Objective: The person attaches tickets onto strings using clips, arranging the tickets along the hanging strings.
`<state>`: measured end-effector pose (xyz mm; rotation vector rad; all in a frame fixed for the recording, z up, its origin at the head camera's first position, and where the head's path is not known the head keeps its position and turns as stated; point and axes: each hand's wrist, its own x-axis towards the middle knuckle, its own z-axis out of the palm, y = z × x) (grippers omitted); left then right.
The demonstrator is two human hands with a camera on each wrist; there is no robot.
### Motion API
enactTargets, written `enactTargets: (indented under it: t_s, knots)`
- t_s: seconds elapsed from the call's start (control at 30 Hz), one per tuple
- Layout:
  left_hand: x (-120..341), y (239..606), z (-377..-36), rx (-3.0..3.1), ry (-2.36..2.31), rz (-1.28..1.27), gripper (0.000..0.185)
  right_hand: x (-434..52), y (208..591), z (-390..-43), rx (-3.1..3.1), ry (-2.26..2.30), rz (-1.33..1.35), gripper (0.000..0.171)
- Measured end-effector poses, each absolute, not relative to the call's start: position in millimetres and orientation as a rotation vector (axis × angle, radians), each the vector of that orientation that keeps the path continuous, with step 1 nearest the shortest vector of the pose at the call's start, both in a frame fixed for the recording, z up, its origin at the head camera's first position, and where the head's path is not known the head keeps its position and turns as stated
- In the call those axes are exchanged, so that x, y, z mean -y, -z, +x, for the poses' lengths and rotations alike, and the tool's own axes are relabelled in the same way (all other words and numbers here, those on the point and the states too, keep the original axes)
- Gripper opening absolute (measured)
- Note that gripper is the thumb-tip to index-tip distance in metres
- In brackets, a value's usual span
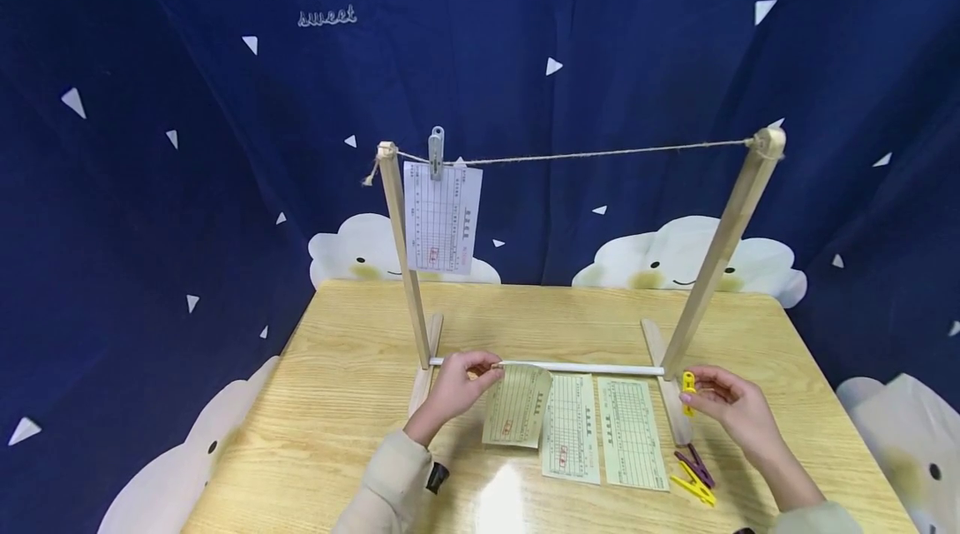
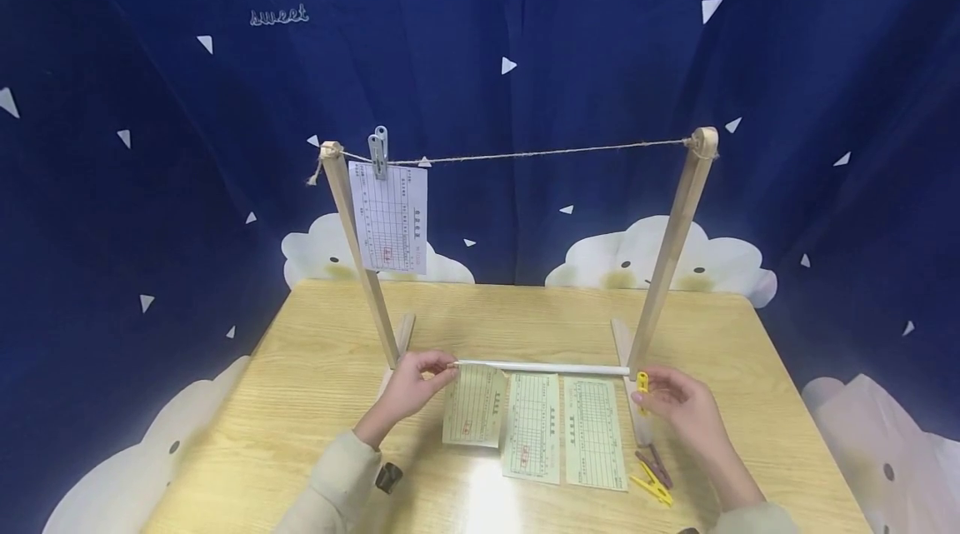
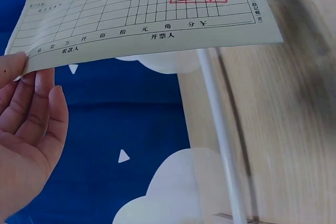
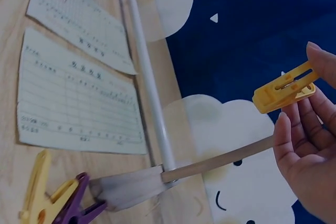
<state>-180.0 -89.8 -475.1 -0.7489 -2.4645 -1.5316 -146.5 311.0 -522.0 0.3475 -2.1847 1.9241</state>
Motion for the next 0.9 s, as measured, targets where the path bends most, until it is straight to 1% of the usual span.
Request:
enactTargets:
  t_s: [0.2, 0.27, 0.47, 0.67, 0.9]
  knots:
    - [84.5, 461.4, -175.3, 2.497, 1.542, -0.686, 0.007, -288.6, 486.2, -137.4, 2.238, -1.835, 0.297, 0.028]
    - [82.6, 454.3, -172.0, 2.499, 1.550, -0.670, 0.007, -281.9, 474.8, -135.3, 2.295, -1.788, 0.237, 0.029]
    - [83.0, 455.1, -174.8, 2.463, 1.548, -0.677, 0.007, -273.2, 461.0, -140.3, 2.312, -1.746, 0.260, 0.029]
    - [79.8, 422.1, -164.8, 2.450, 1.531, -0.694, 0.007, -268.6, 450.1, -147.3, 2.276, -1.740, 0.335, 0.029]
    - [77.9, 412.2, -166.1, 2.411, 1.500, -0.711, 0.007, -265.0, 437.1, -151.5, 2.291, -1.686, 0.361, 0.030]
